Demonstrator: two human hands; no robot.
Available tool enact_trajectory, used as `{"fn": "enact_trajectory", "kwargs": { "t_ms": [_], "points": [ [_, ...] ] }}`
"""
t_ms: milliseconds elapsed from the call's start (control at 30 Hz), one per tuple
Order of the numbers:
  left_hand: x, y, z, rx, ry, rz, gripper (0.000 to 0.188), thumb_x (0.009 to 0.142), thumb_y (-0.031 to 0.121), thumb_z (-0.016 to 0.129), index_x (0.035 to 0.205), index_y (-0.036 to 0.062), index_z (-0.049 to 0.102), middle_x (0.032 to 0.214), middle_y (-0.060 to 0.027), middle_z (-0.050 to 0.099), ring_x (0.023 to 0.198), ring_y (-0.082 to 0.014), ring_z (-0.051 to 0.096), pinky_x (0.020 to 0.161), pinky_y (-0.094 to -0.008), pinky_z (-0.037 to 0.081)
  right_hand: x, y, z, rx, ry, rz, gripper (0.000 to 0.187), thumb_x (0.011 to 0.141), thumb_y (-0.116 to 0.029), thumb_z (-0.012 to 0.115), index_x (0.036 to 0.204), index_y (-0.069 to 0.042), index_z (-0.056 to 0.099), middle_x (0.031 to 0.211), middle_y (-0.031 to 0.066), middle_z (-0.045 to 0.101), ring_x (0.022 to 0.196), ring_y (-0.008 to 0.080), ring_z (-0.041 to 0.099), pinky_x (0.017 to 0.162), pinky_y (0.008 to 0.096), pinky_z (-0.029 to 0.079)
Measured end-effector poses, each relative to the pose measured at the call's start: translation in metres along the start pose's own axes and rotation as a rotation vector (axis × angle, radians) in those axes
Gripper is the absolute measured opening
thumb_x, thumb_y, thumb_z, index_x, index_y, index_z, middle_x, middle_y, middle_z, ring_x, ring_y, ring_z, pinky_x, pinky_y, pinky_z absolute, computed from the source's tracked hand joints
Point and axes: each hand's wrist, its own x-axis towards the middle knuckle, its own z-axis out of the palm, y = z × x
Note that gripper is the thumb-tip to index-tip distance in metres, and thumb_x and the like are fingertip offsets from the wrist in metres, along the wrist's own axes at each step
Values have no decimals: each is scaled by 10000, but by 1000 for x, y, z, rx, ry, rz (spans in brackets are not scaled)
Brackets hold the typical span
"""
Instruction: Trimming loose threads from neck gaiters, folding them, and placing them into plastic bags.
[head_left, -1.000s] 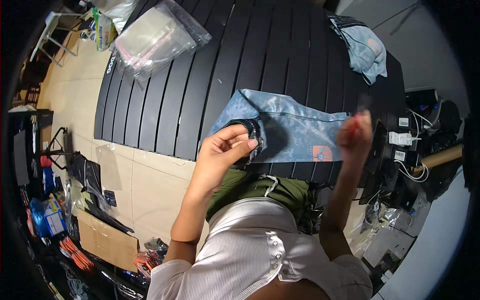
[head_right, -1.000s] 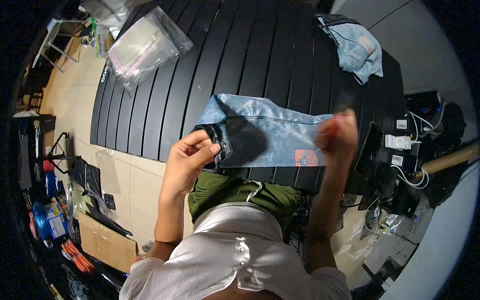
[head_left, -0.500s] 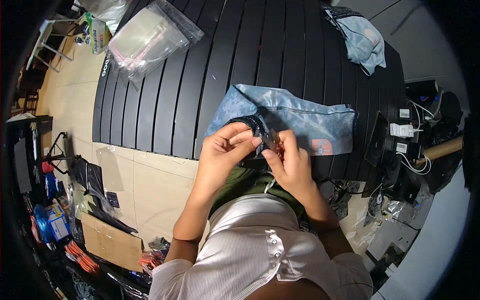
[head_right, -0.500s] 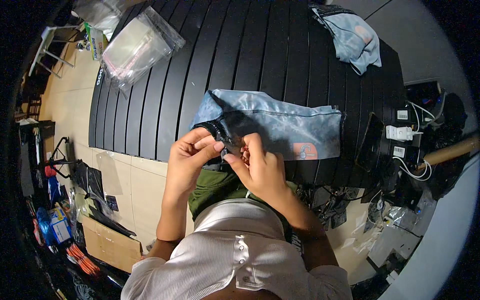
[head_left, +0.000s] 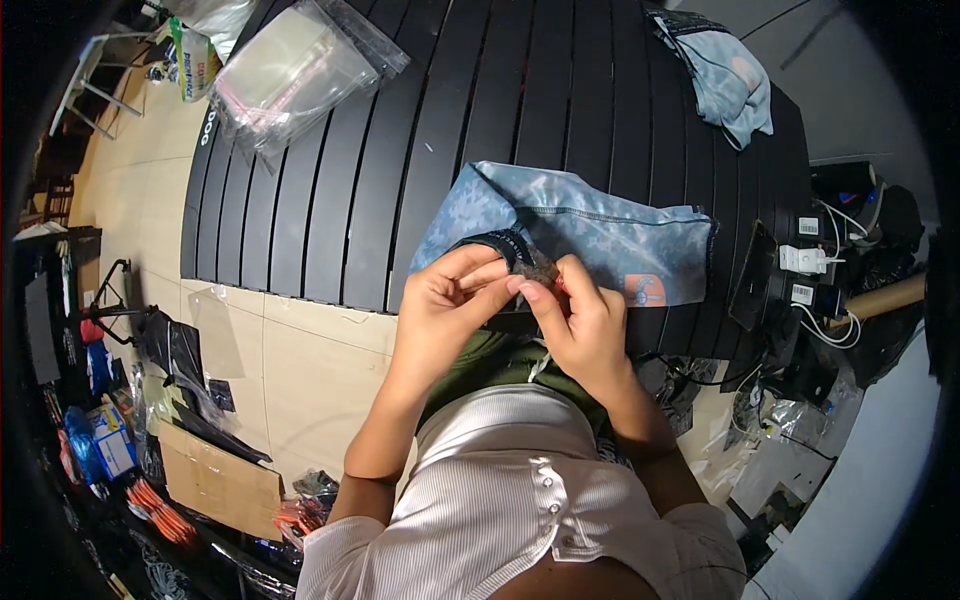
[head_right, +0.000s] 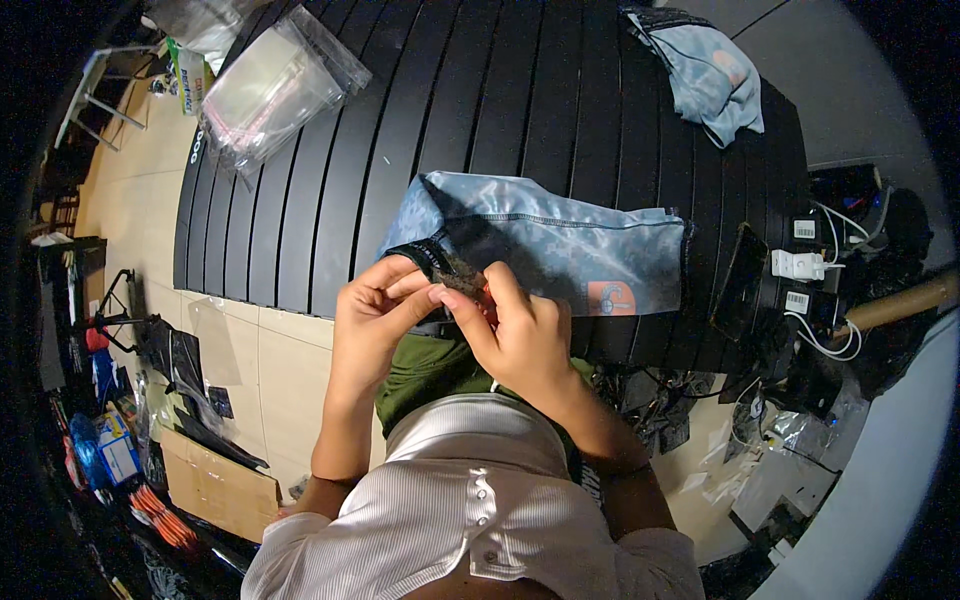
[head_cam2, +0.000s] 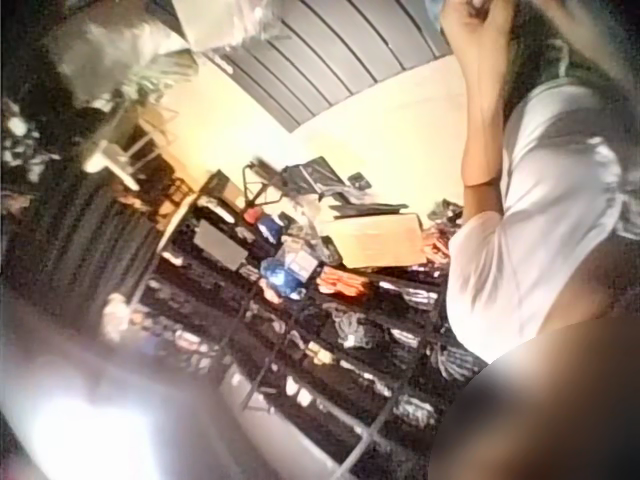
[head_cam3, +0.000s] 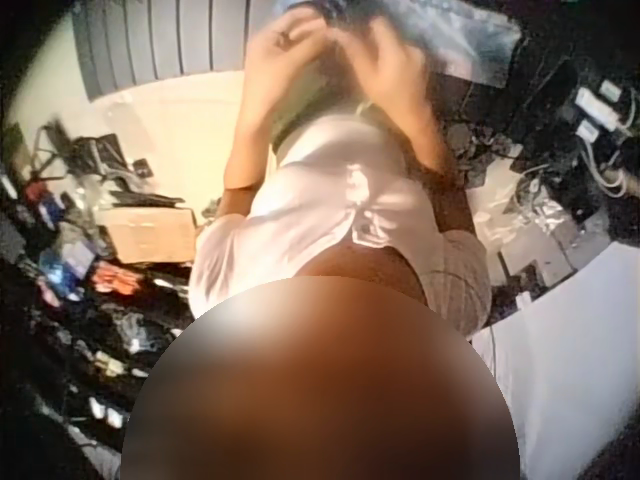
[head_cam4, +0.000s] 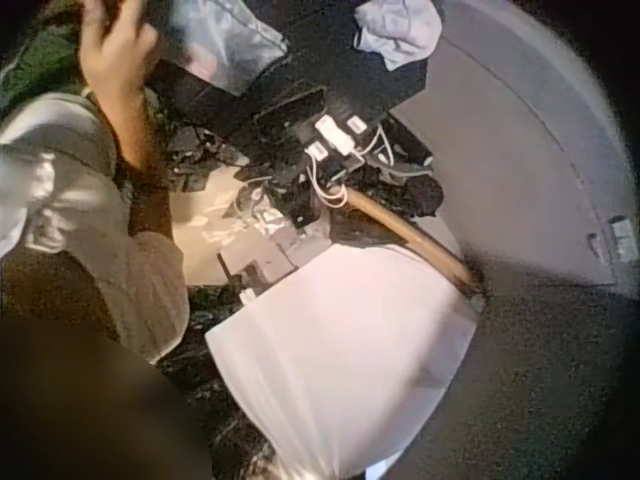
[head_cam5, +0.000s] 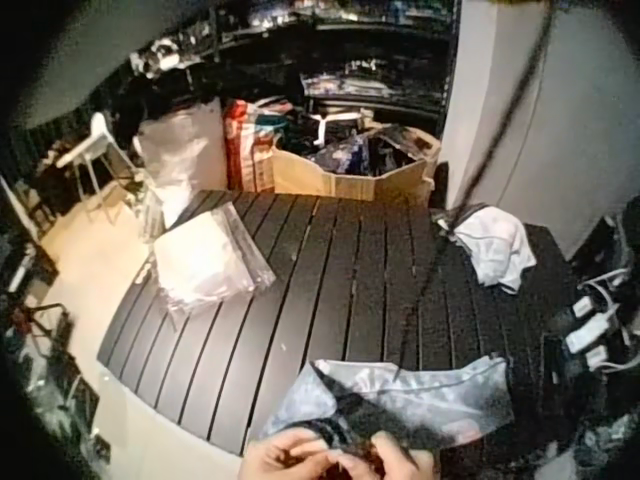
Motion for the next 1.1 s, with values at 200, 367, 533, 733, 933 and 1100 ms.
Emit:
{"fn": "enact_trajectory", "kwargs": {
  "t_ms": [200,367,533,733,933,1100],
  "points": [
    [-1,2,1,-3,-4,37,190,784,-56,595,967,-38,547,854,-41,611,780,-68,572,684,-186,469,0,1,-3,19,-33,38,233,858,-163,561,723,-6,453,493,86,424,412,103,398,394,258,327],
    [-1,4,0,-57,15,17,203,775,-69,599,969,-32,553,847,-29,609,790,-65,569,687,-181,459,6,2,-13,52,47,101,259,885,-185,509,701,-15,442,487,32,315,445,62,311,411,239,261],
    [-1,0,-17,-253,109,-5,210,792,8,601,994,12,544,896,-12,594,800,-67,562,725,-193,458,3,42,-36,11,197,153,242,873,-198,516,697,-51,438,510,-25,363,468,41,318,429,209,274],
    [-5,21,-34,-134,212,3,220,819,43,557,1032,23,505,922,-32,577,786,-91,559,733,-246,462,11,104,-115,-197,601,322,170,823,-188,591,761,-42,530,621,-20,468,573,49,403,535,225,350],
    [7,29,-50,-194,292,75,144,865,115,530,991,44,536,922,-32,612,811,-88,593,697,-213,476,8,164,-139,-100,564,426,184,800,-185,623,762,-15,564,623,-39,475,572,47,409,539,198,350],
    [20,57,-83,-119,368,296,194,877,195,515,1009,54,539,949,-45,608,864,-118,583,759,-283,472,22,134,-140,308,442,472,155,780,-125,629,834,-41,511,598,-48,408,477,14,369,429,155,293]
  ]
}}
